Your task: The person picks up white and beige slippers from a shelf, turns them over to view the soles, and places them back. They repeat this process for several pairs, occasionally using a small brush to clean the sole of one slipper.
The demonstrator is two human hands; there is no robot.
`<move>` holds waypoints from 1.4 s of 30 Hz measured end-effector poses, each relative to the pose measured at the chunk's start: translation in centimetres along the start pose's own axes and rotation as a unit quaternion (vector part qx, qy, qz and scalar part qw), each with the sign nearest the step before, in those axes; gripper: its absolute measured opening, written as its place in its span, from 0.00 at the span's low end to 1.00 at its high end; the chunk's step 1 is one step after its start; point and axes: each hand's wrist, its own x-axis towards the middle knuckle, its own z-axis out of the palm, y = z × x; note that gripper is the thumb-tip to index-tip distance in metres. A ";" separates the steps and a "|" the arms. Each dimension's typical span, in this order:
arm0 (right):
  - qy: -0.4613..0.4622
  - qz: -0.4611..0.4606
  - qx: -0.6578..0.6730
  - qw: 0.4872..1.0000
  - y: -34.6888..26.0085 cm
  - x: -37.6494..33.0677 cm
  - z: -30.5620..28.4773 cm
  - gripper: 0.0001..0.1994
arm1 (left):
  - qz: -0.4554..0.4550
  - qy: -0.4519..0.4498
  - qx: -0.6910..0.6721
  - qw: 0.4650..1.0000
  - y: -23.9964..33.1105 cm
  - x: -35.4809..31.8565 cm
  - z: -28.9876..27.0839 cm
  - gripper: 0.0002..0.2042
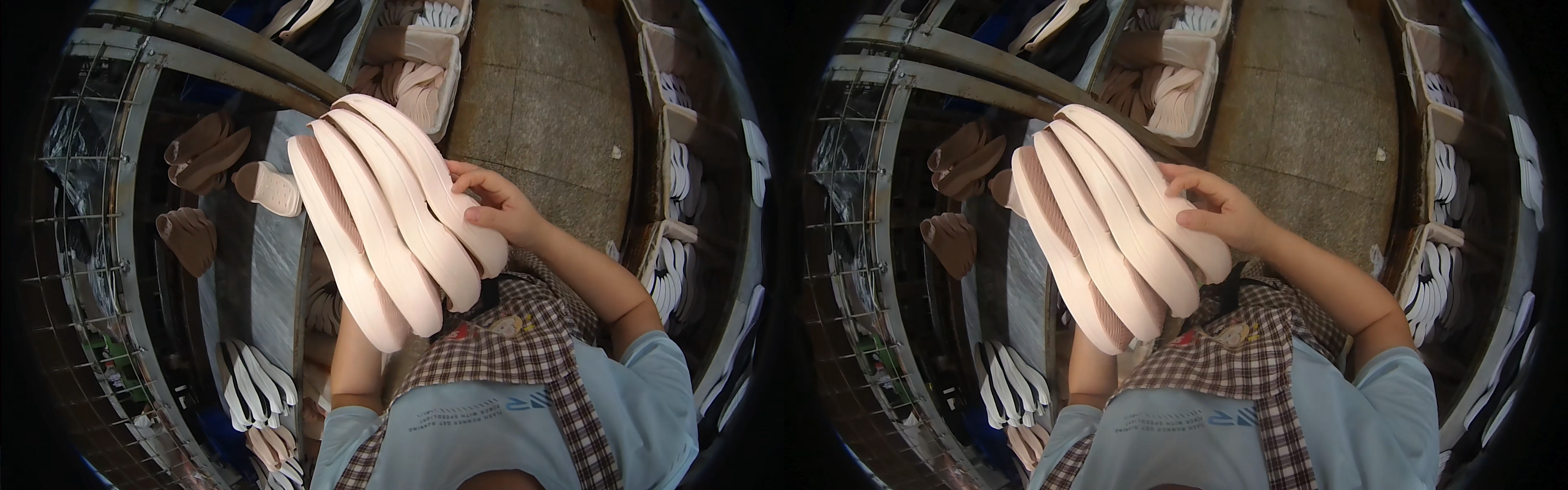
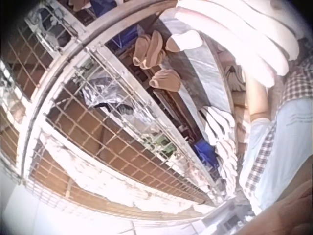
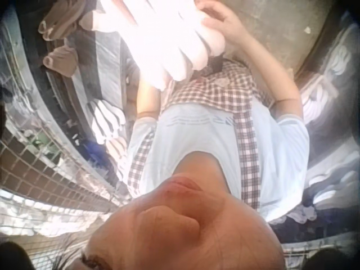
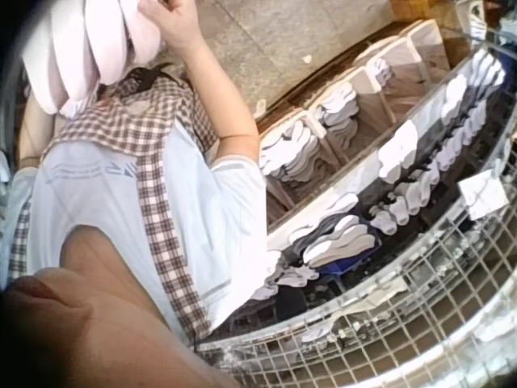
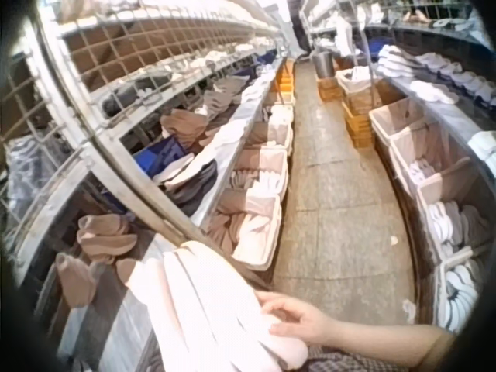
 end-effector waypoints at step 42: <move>0.057 0.165 0.472 0.864 1.8 -0.9 0.0 0.32 | -0.008 -0.099 -0.144 0.985 0.4 -5.9 -0.8 0.28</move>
